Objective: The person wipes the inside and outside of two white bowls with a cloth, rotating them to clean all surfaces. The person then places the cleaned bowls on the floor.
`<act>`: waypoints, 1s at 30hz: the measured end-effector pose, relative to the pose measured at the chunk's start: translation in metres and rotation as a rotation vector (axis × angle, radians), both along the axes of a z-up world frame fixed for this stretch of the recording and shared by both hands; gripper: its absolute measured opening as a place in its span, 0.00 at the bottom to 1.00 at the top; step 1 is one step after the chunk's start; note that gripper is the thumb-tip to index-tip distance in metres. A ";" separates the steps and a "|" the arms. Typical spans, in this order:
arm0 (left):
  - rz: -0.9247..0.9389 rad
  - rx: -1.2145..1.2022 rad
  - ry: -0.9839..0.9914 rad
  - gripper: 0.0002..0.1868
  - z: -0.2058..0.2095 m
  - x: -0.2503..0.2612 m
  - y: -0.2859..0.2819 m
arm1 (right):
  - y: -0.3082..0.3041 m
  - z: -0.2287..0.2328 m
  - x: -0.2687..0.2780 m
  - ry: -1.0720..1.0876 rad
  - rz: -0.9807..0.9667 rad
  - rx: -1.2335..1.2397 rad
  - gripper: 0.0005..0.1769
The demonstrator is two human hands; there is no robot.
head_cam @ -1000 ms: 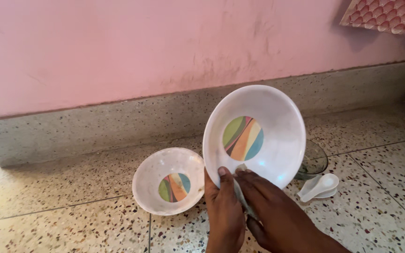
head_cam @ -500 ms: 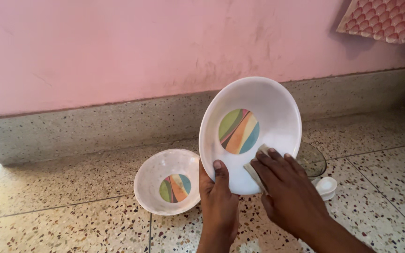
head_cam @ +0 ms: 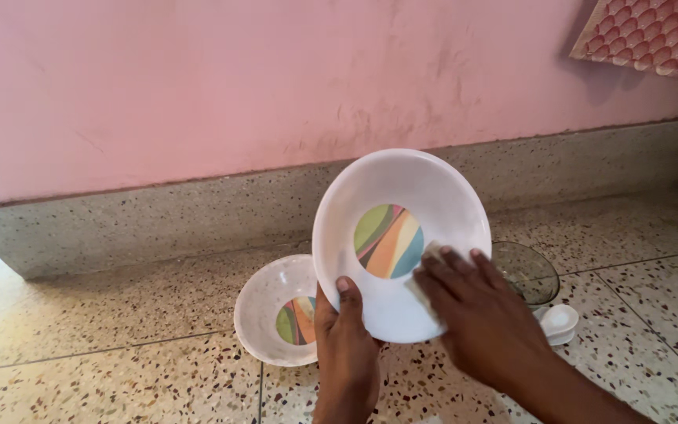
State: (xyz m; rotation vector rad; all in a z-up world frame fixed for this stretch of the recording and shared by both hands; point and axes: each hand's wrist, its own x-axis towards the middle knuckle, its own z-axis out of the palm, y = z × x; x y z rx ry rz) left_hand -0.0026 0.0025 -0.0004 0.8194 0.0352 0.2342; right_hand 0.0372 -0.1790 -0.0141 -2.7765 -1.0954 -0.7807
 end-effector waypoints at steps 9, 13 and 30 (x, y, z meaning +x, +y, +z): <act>0.116 0.111 0.186 0.27 -0.010 -0.007 0.000 | 0.011 -0.032 -0.028 0.349 0.143 0.053 0.43; 0.142 0.186 0.264 0.29 -0.016 -0.014 0.012 | -0.001 -0.022 -0.013 0.048 -0.005 -0.068 0.46; 0.035 0.107 0.377 0.26 -0.003 -0.018 0.017 | -0.026 -0.073 -0.039 -0.072 0.057 0.150 0.38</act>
